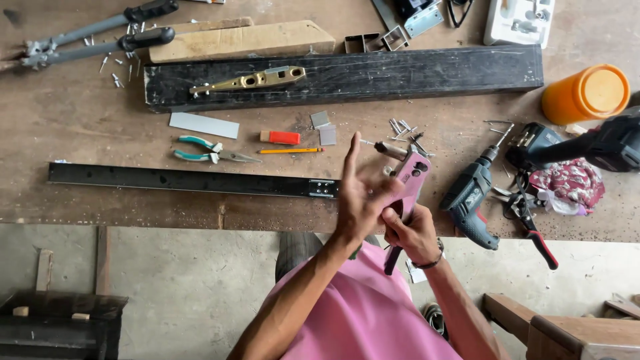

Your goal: The person uses a pink staple gun to fasten staples into a long, black metal lock body resting on a wooden workbench. They repeatedly pick up staples from the table and load them into the tool before firing them into the lock.

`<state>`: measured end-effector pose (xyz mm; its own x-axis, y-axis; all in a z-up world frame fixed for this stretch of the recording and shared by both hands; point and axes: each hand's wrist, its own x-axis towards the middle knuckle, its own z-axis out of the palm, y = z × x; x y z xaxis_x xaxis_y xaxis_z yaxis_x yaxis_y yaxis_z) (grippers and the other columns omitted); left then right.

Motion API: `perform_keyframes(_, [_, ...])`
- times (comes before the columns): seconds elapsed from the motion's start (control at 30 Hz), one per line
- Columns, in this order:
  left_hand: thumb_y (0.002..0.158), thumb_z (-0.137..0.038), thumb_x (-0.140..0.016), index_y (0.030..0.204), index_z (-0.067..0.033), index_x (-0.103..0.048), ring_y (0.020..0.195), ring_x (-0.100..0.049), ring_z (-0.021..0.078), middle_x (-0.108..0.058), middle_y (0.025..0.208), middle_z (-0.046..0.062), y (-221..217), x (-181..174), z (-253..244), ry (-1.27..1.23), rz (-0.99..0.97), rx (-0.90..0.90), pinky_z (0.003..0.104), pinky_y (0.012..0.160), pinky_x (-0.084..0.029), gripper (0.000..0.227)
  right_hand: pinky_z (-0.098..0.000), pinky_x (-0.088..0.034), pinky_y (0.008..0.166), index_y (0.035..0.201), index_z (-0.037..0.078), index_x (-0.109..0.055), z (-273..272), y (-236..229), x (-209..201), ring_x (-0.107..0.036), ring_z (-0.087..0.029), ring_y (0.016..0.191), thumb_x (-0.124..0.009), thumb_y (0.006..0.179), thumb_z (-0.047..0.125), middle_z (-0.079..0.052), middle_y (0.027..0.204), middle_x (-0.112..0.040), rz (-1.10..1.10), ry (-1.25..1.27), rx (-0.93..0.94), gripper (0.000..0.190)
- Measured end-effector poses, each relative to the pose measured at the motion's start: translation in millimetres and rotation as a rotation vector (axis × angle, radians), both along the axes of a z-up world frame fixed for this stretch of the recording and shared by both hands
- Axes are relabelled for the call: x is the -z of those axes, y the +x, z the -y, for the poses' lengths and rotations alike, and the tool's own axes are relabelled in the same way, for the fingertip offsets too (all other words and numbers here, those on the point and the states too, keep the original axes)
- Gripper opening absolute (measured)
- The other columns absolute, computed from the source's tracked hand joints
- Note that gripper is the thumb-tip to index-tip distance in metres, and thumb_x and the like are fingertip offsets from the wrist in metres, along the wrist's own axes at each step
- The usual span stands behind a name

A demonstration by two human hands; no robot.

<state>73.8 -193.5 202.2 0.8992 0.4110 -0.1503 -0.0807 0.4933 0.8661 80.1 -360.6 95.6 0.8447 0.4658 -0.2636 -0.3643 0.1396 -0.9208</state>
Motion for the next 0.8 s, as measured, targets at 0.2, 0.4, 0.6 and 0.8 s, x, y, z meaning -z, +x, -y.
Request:
perform_keyframes(0.2, [0.087, -0.021, -0.082, 0.166, -0.0201, 0.009, 0.096, -0.067, 0.0297, -0.065, 0.113, 0.029, -6, 54, -39, 0.075, 0.209, 0.174, 0.042, 0.09, -0.056, 0.121, -0.0312, -0.05, 0.05, 0.065, 0.009, -0.067, -20, 38, -128, -0.05, -0.019, 0.035, -0.073, 0.083, 0.011, -0.005, 0.04, -0.057, 0.307, -0.75, -0.408, 0.019])
perform_keyframes(0.4, [0.087, -0.011, -0.08, 0.166, -0.0318, 0.01, 0.109, -0.067, 0.0287, -0.063, 0.124, 0.024, -21, 62, -29, -0.101, 0.251, 0.168, 0.042, 0.103, -0.051, 0.122, -0.0261, -0.039, 0.052, 0.064, 0.014, -0.059, -23, 26, -46, -0.04, -0.011, 0.047, -0.069, 0.097, 0.021, 0.003, 0.053, -0.047, 0.18, -0.507, -0.453, 0.035])
perform_keyframes(0.6, [0.08, -0.092, -0.042, 0.151, -0.0221, -0.049, 0.118, -0.066, 0.0294, -0.073, 0.119, 0.01, -54, 178, -165, 1.154, -0.122, 0.372, 0.049, 0.106, -0.046, 0.1, -0.0466, -0.048, 0.058, 0.079, -0.001, -0.066, -34, 22, -71, -0.055, -0.038, 0.054, -0.071, 0.092, 0.025, -0.023, 0.061, -0.06, 0.393, -0.788, -0.624, 0.029])
perform_keyframes(0.8, [0.079, -0.077, -0.067, 0.135, -0.0239, -0.064, 0.11, -0.065, 0.0232, -0.072, 0.117, 0.005, -66, 200, -187, 1.459, -0.118, 0.538, 0.044, 0.103, -0.043, 0.077, -0.042, -0.053, 0.062, 0.065, 0.011, -0.064, -41, 6, -28, -0.067, -0.03, 0.057, -0.065, 0.094, 0.047, -0.01, 0.055, -0.066, 0.317, -0.96, -0.707, 0.047])
